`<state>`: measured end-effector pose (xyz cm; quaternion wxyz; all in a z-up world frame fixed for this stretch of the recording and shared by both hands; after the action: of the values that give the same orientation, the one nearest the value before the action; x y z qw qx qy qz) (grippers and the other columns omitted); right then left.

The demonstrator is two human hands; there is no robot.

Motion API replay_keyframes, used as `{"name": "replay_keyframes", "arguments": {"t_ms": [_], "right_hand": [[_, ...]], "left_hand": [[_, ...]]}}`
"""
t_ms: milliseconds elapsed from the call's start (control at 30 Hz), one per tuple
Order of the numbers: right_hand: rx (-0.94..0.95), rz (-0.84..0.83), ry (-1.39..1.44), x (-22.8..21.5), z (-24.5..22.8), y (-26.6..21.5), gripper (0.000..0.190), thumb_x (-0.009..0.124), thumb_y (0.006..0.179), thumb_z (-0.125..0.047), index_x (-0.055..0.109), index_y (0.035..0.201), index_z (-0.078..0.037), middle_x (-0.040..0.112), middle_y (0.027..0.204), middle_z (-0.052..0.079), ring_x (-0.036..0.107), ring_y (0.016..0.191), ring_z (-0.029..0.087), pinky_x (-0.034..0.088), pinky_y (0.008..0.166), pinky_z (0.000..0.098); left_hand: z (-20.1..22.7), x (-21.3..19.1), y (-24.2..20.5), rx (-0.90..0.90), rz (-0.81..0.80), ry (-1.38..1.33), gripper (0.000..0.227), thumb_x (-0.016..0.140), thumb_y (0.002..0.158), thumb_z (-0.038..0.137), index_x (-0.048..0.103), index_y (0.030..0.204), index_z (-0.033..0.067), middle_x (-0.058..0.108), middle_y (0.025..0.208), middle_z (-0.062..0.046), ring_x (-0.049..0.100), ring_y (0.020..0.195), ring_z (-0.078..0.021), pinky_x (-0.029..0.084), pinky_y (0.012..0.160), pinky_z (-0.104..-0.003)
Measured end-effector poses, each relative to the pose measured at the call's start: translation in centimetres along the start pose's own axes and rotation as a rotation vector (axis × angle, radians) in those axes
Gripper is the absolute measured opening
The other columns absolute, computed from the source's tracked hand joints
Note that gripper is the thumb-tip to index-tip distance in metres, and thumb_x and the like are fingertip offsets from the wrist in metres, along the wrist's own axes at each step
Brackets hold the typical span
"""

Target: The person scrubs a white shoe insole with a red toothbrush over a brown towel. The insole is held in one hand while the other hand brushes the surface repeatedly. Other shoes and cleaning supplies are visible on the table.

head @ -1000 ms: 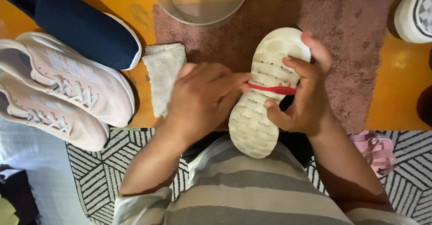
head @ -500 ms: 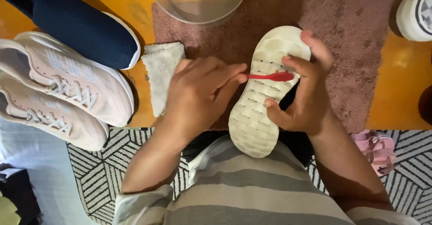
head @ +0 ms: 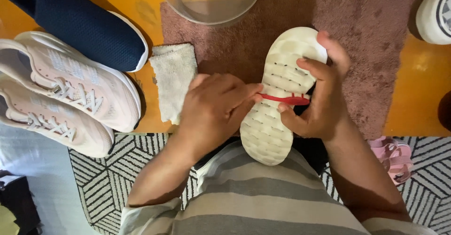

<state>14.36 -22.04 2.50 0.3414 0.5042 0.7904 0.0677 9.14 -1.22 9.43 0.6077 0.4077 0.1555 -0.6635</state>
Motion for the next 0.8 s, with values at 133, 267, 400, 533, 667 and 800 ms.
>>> {"name": "replay_keyframes", "arguments": {"t_ms": [133, 267, 400, 533, 667, 800], "right_hand": [[0.028, -0.005, -0.003, -0.1, 0.0, 0.0, 0.067, 0.072, 0.084, -0.029, 0.043, 0.139, -0.004, 0.021, 0.159, 0.019, 0.024, 0.160, 0.040, 0.025, 0.139, 0.0599], [-0.023, 0.006, -0.013, 0.0, -0.1, 0.2, 0.066, 0.071, 0.085, -0.034, 0.044, 0.138, -0.003, 0.023, 0.157, 0.016, 0.026, 0.157, 0.037, 0.026, 0.138, 0.0586], [-0.007, 0.001, -0.050, 0.0, -0.4, 0.3, 0.064, 0.068, 0.088, -0.034, 0.045, 0.137, 0.000, 0.023, 0.157, 0.021, 0.027, 0.157, 0.040, 0.029, 0.136, 0.0600], [0.019, -0.015, -0.023, 0.0, -0.3, 0.2, 0.063, 0.068, 0.086, -0.028, 0.044, 0.139, -0.003, 0.021, 0.159, 0.023, 0.025, 0.159, 0.044, 0.028, 0.137, 0.0627], [-0.025, 0.003, -0.028, 0.0, -0.1, 0.2, 0.064, 0.070, 0.087, -0.033, 0.045, 0.138, -0.003, 0.024, 0.157, 0.020, 0.028, 0.157, 0.040, 0.029, 0.135, 0.0592], [-0.050, -0.009, -0.035, -0.1, -0.7, 0.6, 0.063, 0.066, 0.095, -0.040, 0.042, 0.143, -0.007, 0.022, 0.157, 0.015, 0.029, 0.155, 0.037, 0.028, 0.137, 0.0626]], "left_hand": [[-1.3, -0.9, -0.5, -0.026, 0.028, -0.050, 0.007, 0.083, 0.099, 0.012, 0.081, 0.105, 0.0127, 0.078, 0.089, 0.000, 0.067, 0.077, -0.0111, 0.042, 0.076, -0.032], [-2.2, -2.8, -1.0, -0.120, -0.033, -0.008, 0.013, 0.080, 0.099, 0.009, 0.080, 0.112, 0.0081, 0.075, 0.094, -0.001, 0.064, 0.080, -0.0153, 0.040, 0.082, -0.036], [-1.0, -1.8, -0.6, -0.062, -0.019, -0.095, 0.011, 0.085, 0.097, 0.008, 0.081, 0.105, 0.0138, 0.079, 0.089, 0.003, 0.068, 0.083, -0.0113, 0.043, 0.084, -0.029], [-1.2, -0.8, -0.6, -0.031, 0.009, 0.000, 0.011, 0.079, 0.102, 0.019, 0.079, 0.113, 0.0170, 0.071, 0.091, 0.002, 0.061, 0.074, -0.0173, 0.036, 0.077, -0.035], [-2.5, -2.6, -0.9, -0.095, -0.010, -0.026, 0.010, 0.082, 0.098, 0.007, 0.080, 0.109, 0.0099, 0.079, 0.093, 0.000, 0.069, 0.084, -0.0149, 0.044, 0.081, -0.032], [-2.8, -2.9, -1.7, -0.126, -0.017, -0.032, 0.015, 0.080, 0.098, 0.008, 0.078, 0.113, 0.0106, 0.076, 0.094, 0.001, 0.065, 0.084, -0.0135, 0.041, 0.082, -0.033]]}}
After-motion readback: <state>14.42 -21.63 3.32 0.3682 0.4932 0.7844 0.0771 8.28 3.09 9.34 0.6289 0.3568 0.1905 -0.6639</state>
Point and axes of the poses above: each hand's wrist, its own y-axis towards the middle knuckle, its own x-axis out of the palm, z = x × y, the point moved 5 cm from there along y, towards the middle knuckle
